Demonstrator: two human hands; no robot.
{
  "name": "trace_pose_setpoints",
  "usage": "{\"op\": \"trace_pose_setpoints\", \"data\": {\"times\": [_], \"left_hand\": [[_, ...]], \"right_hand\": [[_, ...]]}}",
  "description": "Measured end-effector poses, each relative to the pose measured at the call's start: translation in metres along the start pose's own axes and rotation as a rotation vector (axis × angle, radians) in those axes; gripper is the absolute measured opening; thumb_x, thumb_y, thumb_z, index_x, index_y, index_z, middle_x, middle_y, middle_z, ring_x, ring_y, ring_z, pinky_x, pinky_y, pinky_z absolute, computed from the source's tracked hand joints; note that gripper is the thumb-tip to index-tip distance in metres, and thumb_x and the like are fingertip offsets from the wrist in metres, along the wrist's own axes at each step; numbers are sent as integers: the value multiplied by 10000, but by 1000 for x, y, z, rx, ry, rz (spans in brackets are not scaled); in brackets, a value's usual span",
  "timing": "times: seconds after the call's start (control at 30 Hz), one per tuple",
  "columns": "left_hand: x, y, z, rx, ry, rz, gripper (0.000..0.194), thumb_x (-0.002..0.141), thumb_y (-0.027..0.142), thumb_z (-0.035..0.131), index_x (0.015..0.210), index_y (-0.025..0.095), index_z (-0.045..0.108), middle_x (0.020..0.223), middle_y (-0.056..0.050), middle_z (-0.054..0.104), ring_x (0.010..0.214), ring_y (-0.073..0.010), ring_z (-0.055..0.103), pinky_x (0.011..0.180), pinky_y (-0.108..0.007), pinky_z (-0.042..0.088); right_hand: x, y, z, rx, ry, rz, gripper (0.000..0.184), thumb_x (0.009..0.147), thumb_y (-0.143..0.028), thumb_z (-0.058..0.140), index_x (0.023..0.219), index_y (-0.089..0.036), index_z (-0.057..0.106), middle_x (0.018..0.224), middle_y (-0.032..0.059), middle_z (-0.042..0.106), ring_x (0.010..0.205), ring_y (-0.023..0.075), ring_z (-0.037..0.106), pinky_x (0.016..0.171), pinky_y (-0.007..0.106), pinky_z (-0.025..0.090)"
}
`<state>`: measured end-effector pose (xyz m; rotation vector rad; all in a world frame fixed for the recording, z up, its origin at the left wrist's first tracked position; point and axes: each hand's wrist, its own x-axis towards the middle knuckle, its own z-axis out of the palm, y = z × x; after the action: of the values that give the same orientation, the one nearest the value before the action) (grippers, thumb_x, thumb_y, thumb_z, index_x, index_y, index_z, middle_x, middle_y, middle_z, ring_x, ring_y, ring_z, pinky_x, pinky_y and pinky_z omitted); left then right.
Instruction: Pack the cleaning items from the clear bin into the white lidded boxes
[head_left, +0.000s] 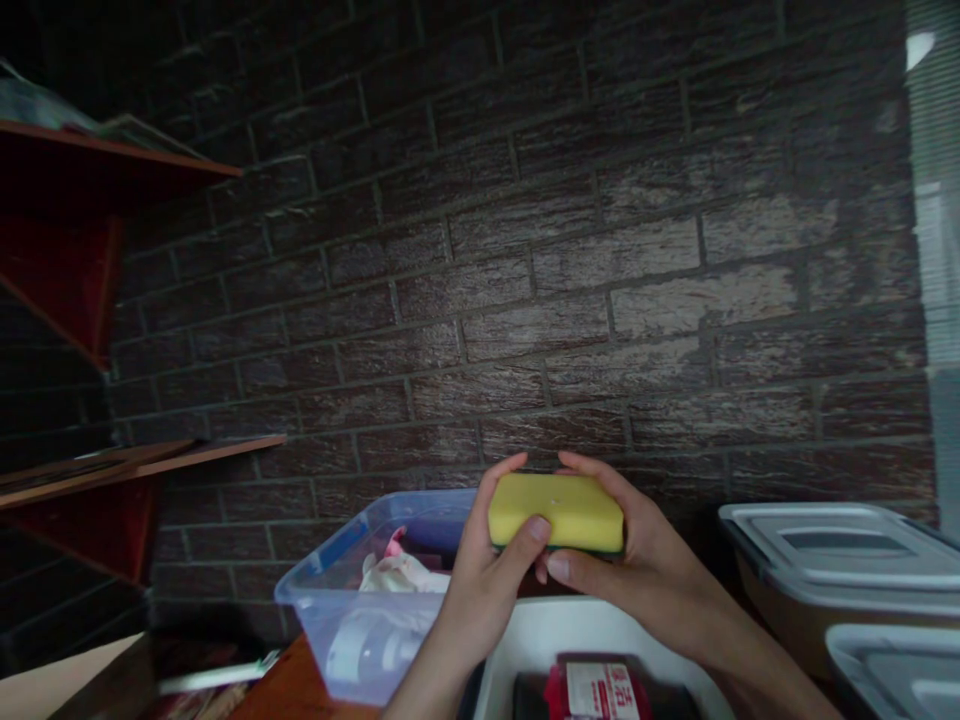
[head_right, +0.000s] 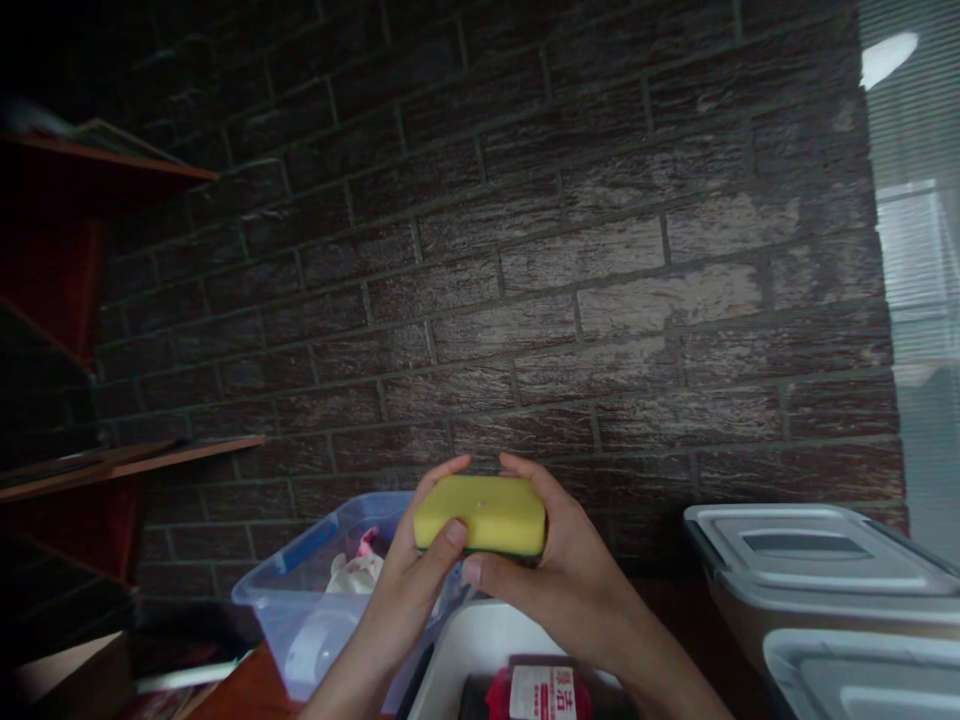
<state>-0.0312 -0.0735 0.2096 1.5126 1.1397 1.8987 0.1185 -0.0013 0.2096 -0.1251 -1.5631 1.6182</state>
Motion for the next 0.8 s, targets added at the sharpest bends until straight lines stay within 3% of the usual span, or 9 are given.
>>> {"op": "trace_pose_setpoints", "data": {"times": [0.13, 0.23, 0.37, 0.47, 0.67, 0.8], "left_hand": [[0, -4, -5, -30, -29, -26, 612, 911, 553, 640, 1424, 278, 454, 1023, -65, 640, 670, -137, 585, 560, -234, 507], [-1, -7, -8, -18, -63, -14, 575, 945, 598, 551, 1388, 240, 472, 996, -78, 652, 659, -143, 588, 549, -240, 497], [-3, -7, -10, 51, -109, 4, 559, 992, 638, 394, 1319, 195, 490, 812, -41, 621, 602, -152, 585, 525, -249, 472], [-5, -5, -11, 73, -135, -1, 607, 1007, 660, 279, 1320, 178, 472, 761, -35, 616, 552, -150, 569, 515, -266, 466], [-7, -3, -11, 193, -166, 9, 544, 951, 500, 614, 1370, 217, 412, 977, -50, 623, 631, -120, 587, 578, -256, 496], [-8, -4, -8, 160, -142, -17, 538, 977, 496, 573, 1393, 215, 381, 887, -26, 618, 617, -124, 583, 571, -251, 482]], "right_hand": [[2, 0, 0, 17, -68, 37, 700, 787, -304, 822, 1382, -289, 454, 1038, 31, 712, 826, 214, 708, 803, 390, 581], [1, -3, -2, -29, -93, 12, 644, 823, -301, 790, 1376, -269, 461, 986, 17, 700, 798, 190, 679, 779, 352, 557], [-2, -1, -7, -158, -4, -36, 497, 892, -339, 695, 1349, -248, 524, 966, 8, 655, 740, 149, 610, 690, 290, 508], [-3, 2, -8, -153, 37, -26, 449, 935, -383, 630, 1354, -259, 528, 1055, 23, 650, 764, 151, 618, 730, 309, 514], [0, -4, -5, -245, 0, -95, 542, 862, -389, 761, 1333, -270, 520, 1100, 14, 677, 904, 170, 672, 782, 275, 547], [1, -6, -2, -272, 17, -105, 515, 885, -424, 737, 1322, -261, 520, 1076, 12, 697, 899, 168, 685, 773, 262, 555]]}}
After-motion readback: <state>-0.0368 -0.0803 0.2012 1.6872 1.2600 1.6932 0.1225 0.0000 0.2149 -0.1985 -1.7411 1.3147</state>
